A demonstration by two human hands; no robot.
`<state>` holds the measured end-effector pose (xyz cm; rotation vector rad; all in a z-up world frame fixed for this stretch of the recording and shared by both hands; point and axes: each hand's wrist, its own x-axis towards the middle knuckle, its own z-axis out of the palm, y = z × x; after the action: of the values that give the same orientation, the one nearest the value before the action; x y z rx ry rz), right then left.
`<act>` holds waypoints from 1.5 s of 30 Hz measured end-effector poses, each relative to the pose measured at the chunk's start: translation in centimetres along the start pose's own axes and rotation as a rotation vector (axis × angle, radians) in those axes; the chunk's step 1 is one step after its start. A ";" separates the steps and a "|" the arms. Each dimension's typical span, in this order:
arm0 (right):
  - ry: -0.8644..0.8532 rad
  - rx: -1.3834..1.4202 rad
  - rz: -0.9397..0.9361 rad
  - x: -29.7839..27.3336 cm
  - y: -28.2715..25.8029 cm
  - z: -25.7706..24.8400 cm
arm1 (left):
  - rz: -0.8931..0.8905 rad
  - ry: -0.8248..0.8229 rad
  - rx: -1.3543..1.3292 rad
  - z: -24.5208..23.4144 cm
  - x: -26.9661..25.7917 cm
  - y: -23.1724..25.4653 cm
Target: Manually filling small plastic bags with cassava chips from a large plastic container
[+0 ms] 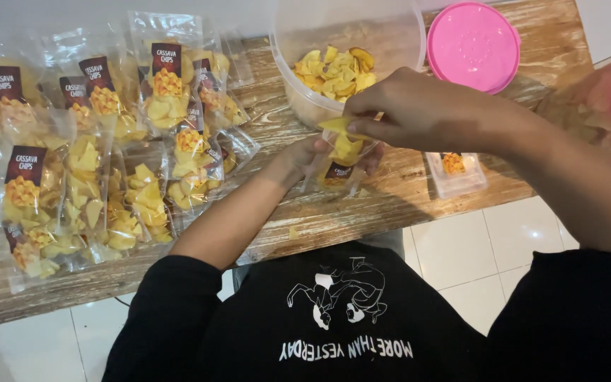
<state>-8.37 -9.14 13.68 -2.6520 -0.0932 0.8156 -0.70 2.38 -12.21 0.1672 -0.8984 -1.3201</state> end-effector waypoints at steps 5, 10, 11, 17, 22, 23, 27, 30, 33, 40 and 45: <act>0.049 0.005 -0.018 -0.3 0.4 0.5 | 0.002 -0.044 -0.071 -0.2 0.1 -0.3; 0.227 0.111 -0.196 -1.1 1.3 1.1 | -0.026 -0.156 -0.122 -0.8 0.0 -0.6; 0.290 0.077 -0.281 -1.3 1.5 1.1 | -0.046 -0.152 -0.083 -0.9 -0.1 -0.6; 0.302 -0.127 -0.227 -2.8 1.8 0.5 | -0.071 -0.173 -0.096 -1.7 -0.3 -1.1; 0.266 -0.200 -0.148 -1.9 2.4 1.7 | -0.174 -0.147 -0.210 -3.5 -1.1 -2.5; 0.246 -0.222 -0.208 -1.3 2.5 2.2 | -0.118 -0.162 -0.131 -3.0 -0.7 -2.4; 0.282 -0.427 -0.438 1.2 3.2 4.5 | -0.047 -0.174 -0.069 -6.9 -1.7 -5.0; 0.361 -0.286 -0.511 2.4 3.7 5.6 | -0.111 -0.006 -0.338 -8.6 -3.8 -6.6; 0.523 -0.260 -0.582 3.1 4.2 6.3 | -0.003 -0.061 -0.061 0.6 0.6 -0.5; 0.530 -0.026 -0.510 1.3 3.6 5.5 | -0.071 -0.129 -0.151 -1.0 -0.1 -1.4; 0.492 0.011 -0.518 -1.2 3.3 4.8 | 0.003 0.114 -0.248 -7.0 -3.1 -6.4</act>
<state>-12.23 -10.90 9.43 -2.5513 -0.6077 -0.0038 -0.96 0.64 -21.98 0.0464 -0.6326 -1.3925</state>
